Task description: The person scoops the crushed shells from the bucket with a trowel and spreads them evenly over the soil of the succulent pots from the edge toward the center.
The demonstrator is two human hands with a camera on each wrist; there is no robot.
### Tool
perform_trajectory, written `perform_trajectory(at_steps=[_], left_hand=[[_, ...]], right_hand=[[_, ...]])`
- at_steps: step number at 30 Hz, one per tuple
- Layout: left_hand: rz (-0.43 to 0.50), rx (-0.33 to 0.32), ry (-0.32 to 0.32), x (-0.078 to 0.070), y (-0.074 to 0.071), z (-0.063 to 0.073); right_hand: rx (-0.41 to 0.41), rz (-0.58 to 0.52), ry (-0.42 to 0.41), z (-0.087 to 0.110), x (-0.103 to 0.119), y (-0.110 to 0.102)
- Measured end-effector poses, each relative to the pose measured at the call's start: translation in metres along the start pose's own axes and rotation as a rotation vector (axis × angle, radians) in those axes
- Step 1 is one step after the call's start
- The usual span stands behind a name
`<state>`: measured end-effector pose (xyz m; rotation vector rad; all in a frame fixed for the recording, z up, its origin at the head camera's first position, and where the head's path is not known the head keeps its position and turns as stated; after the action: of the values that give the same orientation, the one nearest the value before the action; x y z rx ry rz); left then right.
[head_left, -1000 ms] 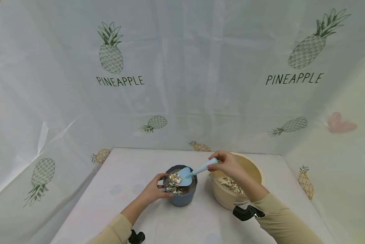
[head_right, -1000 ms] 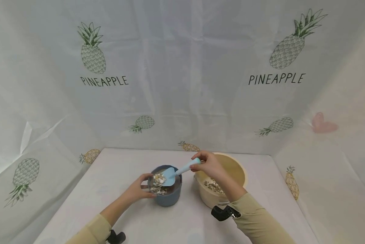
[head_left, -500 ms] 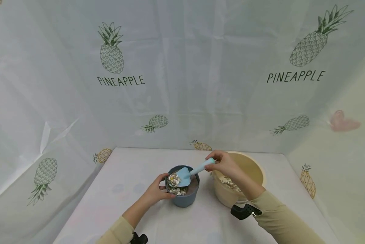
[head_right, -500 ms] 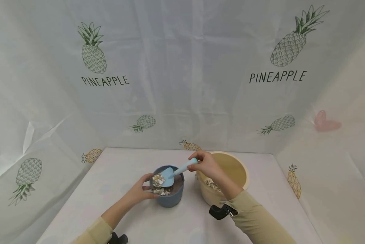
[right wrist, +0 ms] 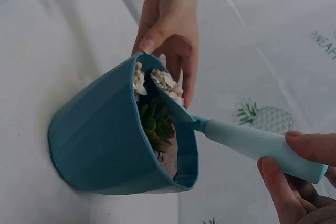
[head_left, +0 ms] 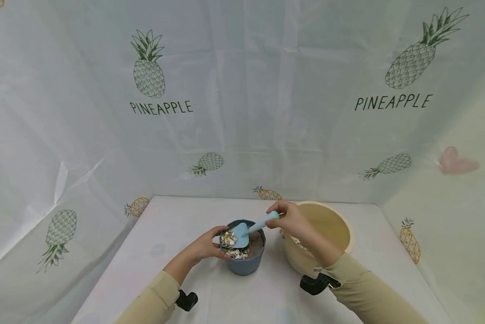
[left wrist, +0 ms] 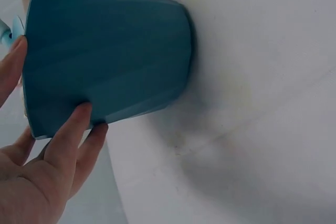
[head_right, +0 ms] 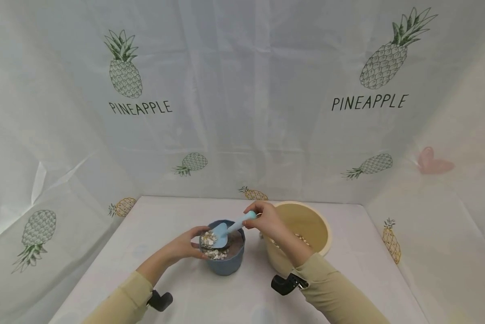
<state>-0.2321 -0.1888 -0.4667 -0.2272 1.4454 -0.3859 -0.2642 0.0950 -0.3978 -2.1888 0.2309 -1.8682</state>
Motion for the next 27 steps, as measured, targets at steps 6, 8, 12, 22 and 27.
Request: perform_trajectory(at_steps=[6, 8, 12, 22, 27], left_hand=[[0.009, -0.008, -0.008, 0.0026, 0.0022, -0.0014], [0.004, -0.01, -0.006, 0.0036, 0.0026, -0.0017], [-0.001, -0.009, 0.0, 0.0038, 0.0029, -0.0015], [0.012, -0.001, 0.002, 0.0043, 0.0037, -0.0013], [0.011, -0.006, 0.006, 0.0044, 0.0025, -0.0005]], right_hand=[[0.024, 0.021, -0.046, 0.0038, 0.0027, 0.0003], [0.025, 0.033, -0.052, 0.0044, 0.0036, -0.0002], [0.019, 0.049, -0.072, 0.004, 0.0064, -0.0014], [0.015, 0.062, -0.11, -0.0003, 0.009, -0.0033], [0.027, 0.083, -0.122, -0.0011, 0.0083, -0.0062]])
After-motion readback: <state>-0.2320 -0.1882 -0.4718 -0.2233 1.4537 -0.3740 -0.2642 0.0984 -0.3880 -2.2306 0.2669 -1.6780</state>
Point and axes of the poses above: each hand's wrist, its own z-axis away from the middle knuckle, its own y-axis out of the palm, x = y × z, the point moved 1 cm from there along -z, towards the middle knuckle, and after that the axes turned 14 degrees about -x, right-handed, at the moved point
